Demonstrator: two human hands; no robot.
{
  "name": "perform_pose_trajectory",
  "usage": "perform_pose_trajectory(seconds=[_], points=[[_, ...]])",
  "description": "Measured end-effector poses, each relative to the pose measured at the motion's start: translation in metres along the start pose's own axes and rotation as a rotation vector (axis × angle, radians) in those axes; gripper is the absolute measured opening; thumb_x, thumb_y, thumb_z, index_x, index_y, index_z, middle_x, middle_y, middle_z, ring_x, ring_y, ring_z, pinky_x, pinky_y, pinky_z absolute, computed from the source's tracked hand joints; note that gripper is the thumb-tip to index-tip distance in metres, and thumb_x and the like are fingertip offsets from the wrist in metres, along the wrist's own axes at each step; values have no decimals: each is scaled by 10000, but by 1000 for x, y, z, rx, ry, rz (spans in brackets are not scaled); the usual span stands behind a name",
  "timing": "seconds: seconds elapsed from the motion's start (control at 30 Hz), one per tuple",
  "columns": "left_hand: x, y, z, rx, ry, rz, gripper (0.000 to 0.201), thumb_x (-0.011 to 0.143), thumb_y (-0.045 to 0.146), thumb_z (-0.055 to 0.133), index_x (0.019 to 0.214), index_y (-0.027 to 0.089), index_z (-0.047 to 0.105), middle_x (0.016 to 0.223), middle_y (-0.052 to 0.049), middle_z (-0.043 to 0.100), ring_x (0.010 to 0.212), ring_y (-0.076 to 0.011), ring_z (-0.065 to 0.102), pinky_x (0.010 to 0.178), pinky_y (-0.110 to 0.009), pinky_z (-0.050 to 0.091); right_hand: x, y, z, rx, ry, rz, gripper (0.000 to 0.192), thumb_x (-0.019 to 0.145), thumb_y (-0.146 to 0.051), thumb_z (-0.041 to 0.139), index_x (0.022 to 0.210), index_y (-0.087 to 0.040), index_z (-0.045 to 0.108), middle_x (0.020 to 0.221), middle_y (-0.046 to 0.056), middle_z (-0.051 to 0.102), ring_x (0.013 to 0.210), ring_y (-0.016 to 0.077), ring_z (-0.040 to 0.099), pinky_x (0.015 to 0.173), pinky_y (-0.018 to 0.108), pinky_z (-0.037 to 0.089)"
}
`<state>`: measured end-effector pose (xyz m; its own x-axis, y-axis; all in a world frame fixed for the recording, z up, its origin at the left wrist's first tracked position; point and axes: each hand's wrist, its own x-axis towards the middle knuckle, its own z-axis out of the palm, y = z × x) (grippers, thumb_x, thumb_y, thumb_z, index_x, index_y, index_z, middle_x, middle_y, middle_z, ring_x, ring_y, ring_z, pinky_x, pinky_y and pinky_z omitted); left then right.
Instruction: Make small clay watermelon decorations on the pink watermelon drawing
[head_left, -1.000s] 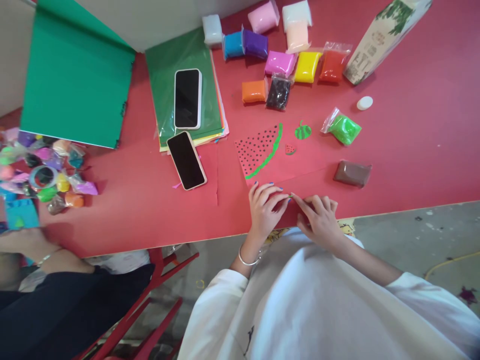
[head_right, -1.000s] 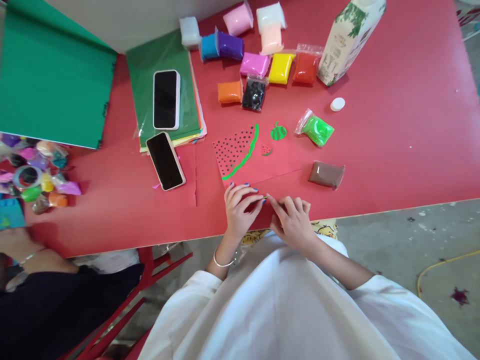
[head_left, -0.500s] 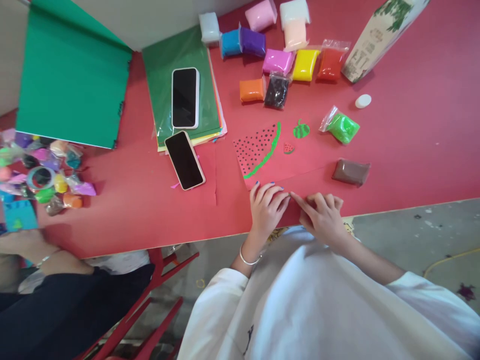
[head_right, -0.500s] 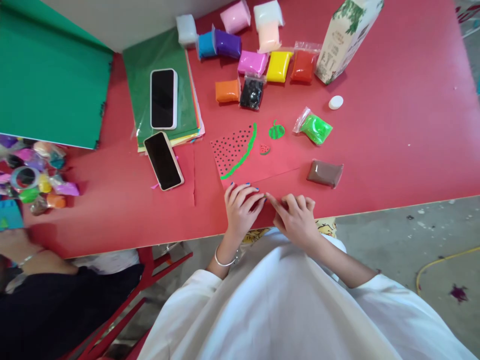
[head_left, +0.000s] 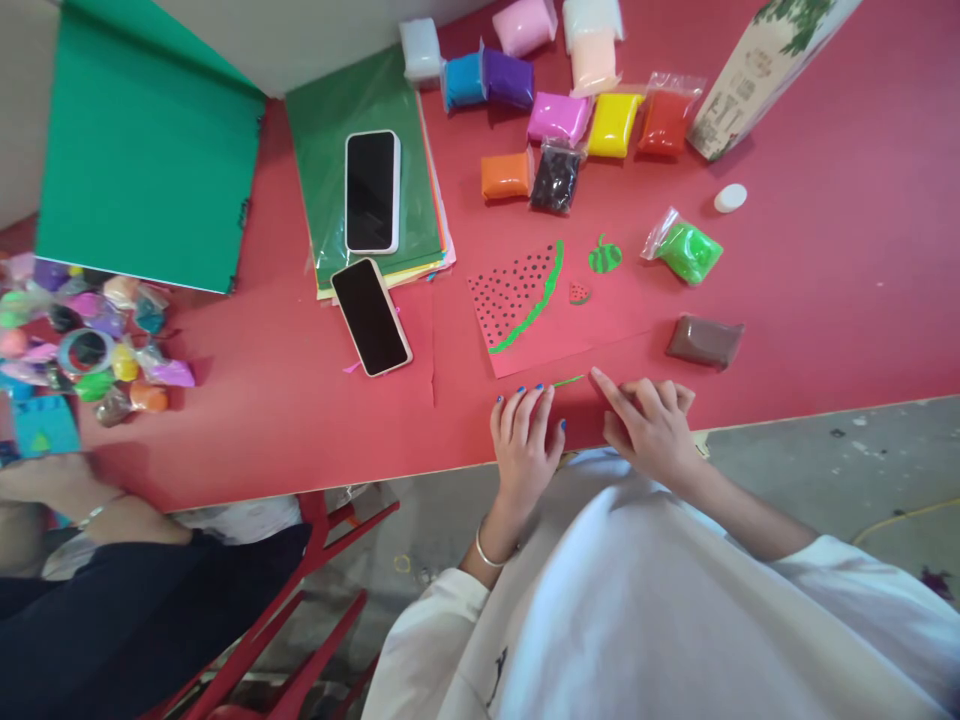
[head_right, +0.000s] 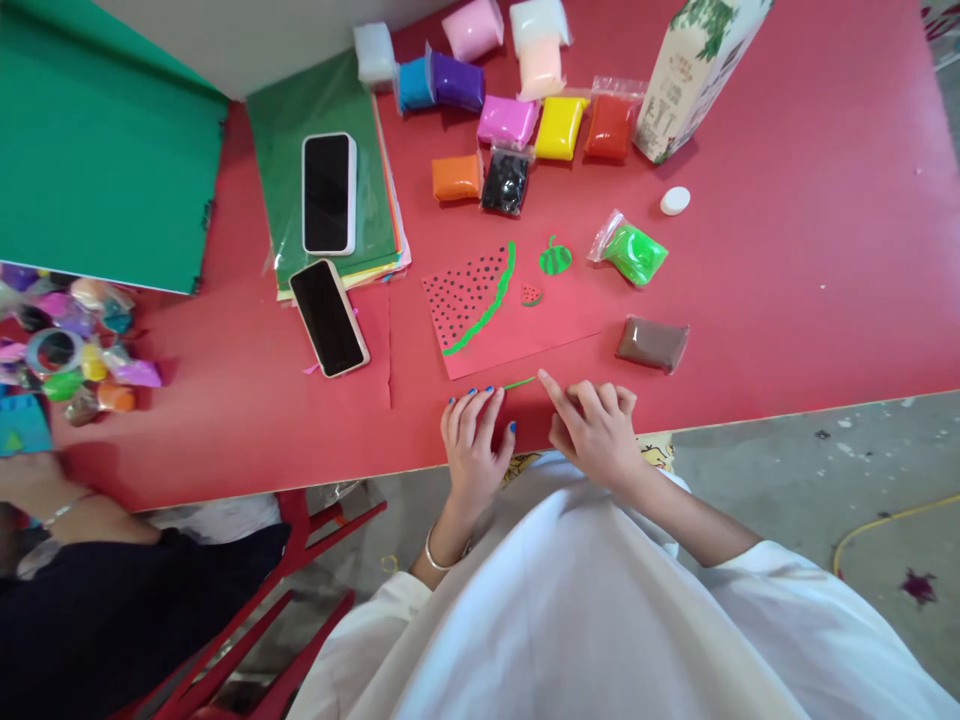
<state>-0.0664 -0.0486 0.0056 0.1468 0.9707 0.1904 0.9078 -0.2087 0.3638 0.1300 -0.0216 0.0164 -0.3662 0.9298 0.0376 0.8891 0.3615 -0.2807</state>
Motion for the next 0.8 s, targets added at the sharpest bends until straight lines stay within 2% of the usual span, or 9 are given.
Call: perform_pose_trajectory(seconds=[0.27,0.4,0.53,0.7,0.8], points=[[7,-2,3,89,-44,-27,533,885,342,529,1390,185,463,1328,-126,565,1250,-291,455,1122,-483,273,14,-11,3,-80,-69,-60,627,889,-281,465,1489,-283,281,945,74,542,821,233,390,801,406,258],[4,0,-1,160,-86,7,504,891,359,526,1373,213,489,1361,-91,553,1275,-297,426,1140,-500,235,12,-12,2,-126,-82,-84,597,908,-301,459,1482,-302,293,941,63,552,826,230,387,809,403,245],[1,2,-3,180,-91,54,484,898,348,518,1363,217,501,1328,-77,585,1266,-279,445,1151,-480,217,9,-12,0,-135,-91,-105,582,909,-316,466,1472,-287,323,943,63,559,830,229,384,817,404,240],[9,-2,-1,195,-63,24,460,897,359,517,1340,239,528,1342,-83,573,1260,-287,456,1129,-482,248,16,-13,2,-145,-86,-81,545,907,-312,468,1444,-262,384,938,64,558,826,226,380,810,399,239],[8,-5,-3,196,-60,71,450,898,340,516,1340,254,527,1330,-68,586,1256,-278,465,1135,-481,234,13,-11,1,-124,-66,-100,497,905,-311,476,1399,-261,451,933,60,560,821,222,381,807,397,243]])
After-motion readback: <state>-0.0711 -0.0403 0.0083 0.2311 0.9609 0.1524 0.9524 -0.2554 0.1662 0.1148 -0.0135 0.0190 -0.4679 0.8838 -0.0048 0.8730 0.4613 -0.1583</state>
